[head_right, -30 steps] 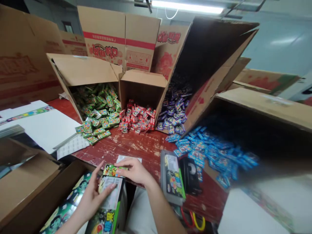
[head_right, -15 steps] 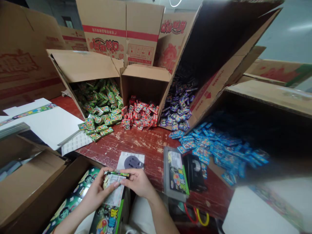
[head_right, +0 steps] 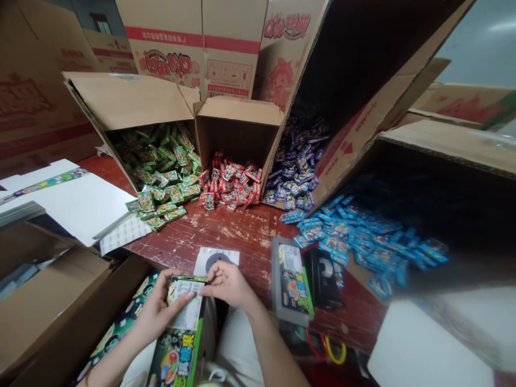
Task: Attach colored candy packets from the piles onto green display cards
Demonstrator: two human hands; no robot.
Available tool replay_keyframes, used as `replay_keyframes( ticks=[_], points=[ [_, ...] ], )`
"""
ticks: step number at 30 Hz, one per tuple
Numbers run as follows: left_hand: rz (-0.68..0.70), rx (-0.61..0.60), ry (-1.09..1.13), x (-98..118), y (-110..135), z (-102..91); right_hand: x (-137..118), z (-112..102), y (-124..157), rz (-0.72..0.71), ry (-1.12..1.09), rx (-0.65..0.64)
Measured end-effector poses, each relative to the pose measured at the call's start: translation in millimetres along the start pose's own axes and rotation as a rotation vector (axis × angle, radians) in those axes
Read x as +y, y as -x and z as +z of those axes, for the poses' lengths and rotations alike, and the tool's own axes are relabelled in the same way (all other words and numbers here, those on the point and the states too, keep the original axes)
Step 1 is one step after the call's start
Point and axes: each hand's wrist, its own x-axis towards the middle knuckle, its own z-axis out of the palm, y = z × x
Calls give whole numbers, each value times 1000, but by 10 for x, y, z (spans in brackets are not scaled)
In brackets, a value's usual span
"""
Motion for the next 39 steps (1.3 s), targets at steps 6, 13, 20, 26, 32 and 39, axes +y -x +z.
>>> replay_keyframes(
  ticks=[6,13,20,26,32,39],
  points=[
    [-34,-11,46,-38,53,35,114,11,84,-36,31,-21],
    [-94,212,175,-109,221,146,286,362,193,-254,-6,320],
    [127,151,-9,-182,143,-4,466,683,184,-395,204,536],
    [78,94,62,-214,85,-89,442,539,146,-294,124,391],
    [-224,100,210,-242,32,-45,284,305,79,116,-195,271],
    [-73,76,154,-267,60,93,392,317,148,-179,112,273]
  ],
)
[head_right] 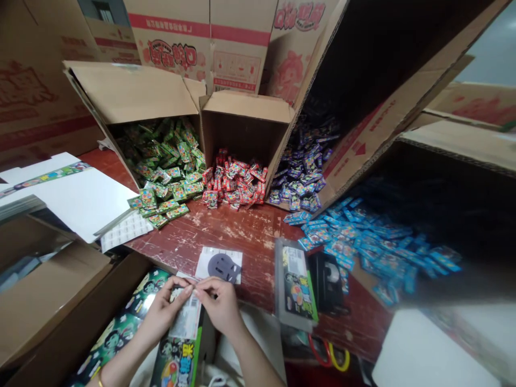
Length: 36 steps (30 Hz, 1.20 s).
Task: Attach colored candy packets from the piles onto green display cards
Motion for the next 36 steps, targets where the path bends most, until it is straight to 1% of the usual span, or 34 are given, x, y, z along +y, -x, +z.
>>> replay_keyframes(
  ticks=[1,3,5,7,9,11,13,15,17,20,23,28,32,34,36],
  points=[
    [8,-33,-10,1,-15,6,19,-64,-8,-65,85,-13],
    [22,-97,-31,0,-67,31,38,-282,-99,-115,261,22],
    [38,-155,-54,-9,-143,87,32,-572,-293,-109,389,134],
    [55,-209,-77,-27,-233,172,18,-841,-544,-99,452,227],
    [64,-248,-99,-51,-322,264,22,-1019,-783,-91,483,217],
    [57,-265,-116,-79,-393,335,49,-1103,-947,-79,517,155],
    [37,-265,-123,-103,-431,371,84,-1136,-1011,-67,541,80],
    [18,-257,-121,-118,-432,375,107,-1157,-990,-57,543,12],
    [7,-251,-119,-121,-408,361,108,-1174,-932,-55,529,-24],
    [-3,-249,-122,-115,-368,334,88,-1171,-876,-62,497,-23],
    [-4,-247,-123,-124,-350,313,61,-1135,-879,-62,441,-19],
    [5,-254,-121,-178,-355,305,15,-1000,-870,-81,299,-4],
    [8,-256,-116,-194,-370,316,121,-858,-890,-75,237,-34],
    [7,-253,-115,-198,-375,325,211,-856,-921,-61,201,-24],
    [7,-250,-115,-200,-377,338,262,-912,-937,-46,157,5]
  ],
)
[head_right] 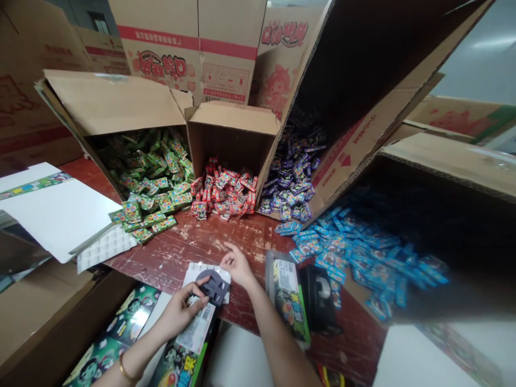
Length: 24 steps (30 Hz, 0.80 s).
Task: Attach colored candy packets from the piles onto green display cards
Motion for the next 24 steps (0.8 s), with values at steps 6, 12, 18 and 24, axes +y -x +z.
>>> replay_keyframes(
  ticks=[6,12,18,24],
  points=[
    [9,32,-5,151,53,3,-406,-17,287,65,-246,129],
    [2,9,8,329,182,-96,-979,478,734,202,-389,31],
    [-21,52,-33,297,185,-110,-784,639,769,163,-229,-2],
    [6,75,-8,264,204,-63,-670,642,733,279,-380,10]
  ],
)
